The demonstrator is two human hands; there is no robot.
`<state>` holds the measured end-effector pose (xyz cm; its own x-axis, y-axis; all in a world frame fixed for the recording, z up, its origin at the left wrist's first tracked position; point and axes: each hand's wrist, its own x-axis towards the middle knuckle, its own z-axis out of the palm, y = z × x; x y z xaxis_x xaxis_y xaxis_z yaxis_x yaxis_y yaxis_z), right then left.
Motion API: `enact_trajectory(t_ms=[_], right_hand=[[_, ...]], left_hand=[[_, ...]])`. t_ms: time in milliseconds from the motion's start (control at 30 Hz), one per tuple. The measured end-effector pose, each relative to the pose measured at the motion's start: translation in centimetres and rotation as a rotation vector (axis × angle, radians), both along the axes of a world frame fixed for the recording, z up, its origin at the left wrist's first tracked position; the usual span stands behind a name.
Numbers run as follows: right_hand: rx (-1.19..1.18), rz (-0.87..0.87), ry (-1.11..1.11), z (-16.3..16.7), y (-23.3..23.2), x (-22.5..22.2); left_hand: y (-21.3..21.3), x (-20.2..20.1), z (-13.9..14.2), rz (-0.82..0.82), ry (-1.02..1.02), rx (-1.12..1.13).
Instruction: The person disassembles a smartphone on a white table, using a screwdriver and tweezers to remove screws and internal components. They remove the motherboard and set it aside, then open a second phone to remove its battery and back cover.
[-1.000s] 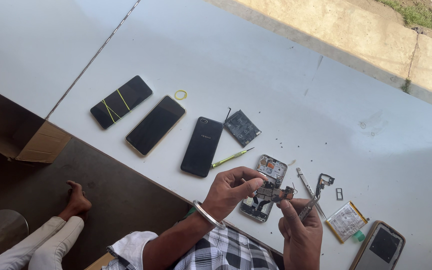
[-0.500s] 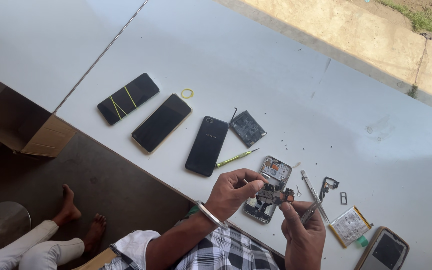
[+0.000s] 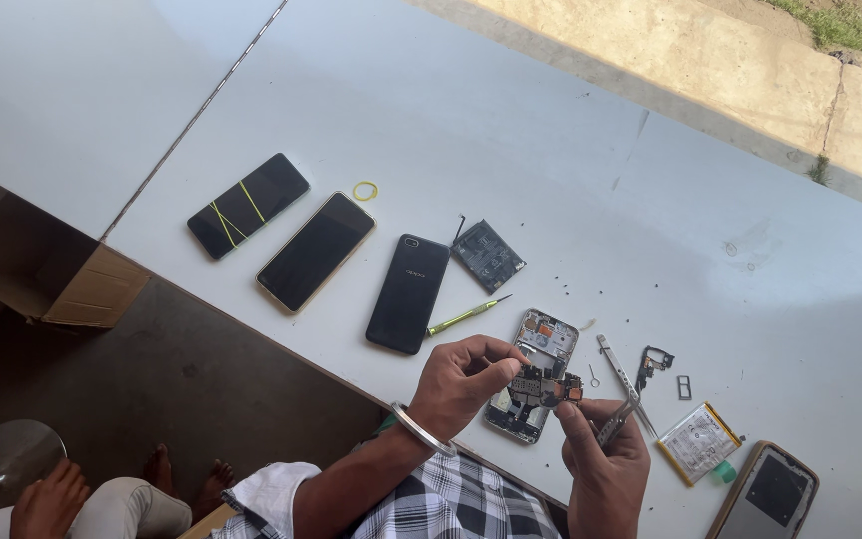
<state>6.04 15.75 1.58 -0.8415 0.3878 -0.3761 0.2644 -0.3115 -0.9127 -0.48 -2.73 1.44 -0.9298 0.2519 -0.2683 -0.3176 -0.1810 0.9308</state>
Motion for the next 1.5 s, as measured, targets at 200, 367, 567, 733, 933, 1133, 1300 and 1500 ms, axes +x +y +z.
enact_trajectory(t_ms=[200,367,567,733,933,1133,1300,1500], right_hand=[[0.004,-0.018,-0.017,-0.03,0.02,0.15],[0.008,-0.008,0.005,-0.26,0.22,0.14],[0.032,-0.007,-0.003,-0.43,0.41,-0.01],[0.019,-0.007,-0.003,-0.46,0.55,0.08],[0.022,-0.023,-0.011,-0.38,0.48,0.03],[0.024,-0.029,0.015,0.10,0.26,0.05],[0.027,-0.035,0.005,0.31,0.07,0.02],[0.038,-0.048,-0.019,0.23,0.06,0.12]], left_hand=[[0.05,-0.21,0.01,-0.013,0.008,-0.011],[0.18,-0.16,-0.13,-0.021,0.017,-0.001],[0.33,-0.08,-0.37,-0.015,0.012,-0.006],[0.47,0.10,-0.48,-0.009,-0.015,0.030],[0.72,0.07,-0.35,0.000,-0.007,0.033],[0.66,0.15,-0.13,-0.007,-0.009,0.002],[0.67,0.11,-0.14,-0.011,-0.019,0.009],[0.86,0.10,-0.46,-0.019,-0.035,0.031]])
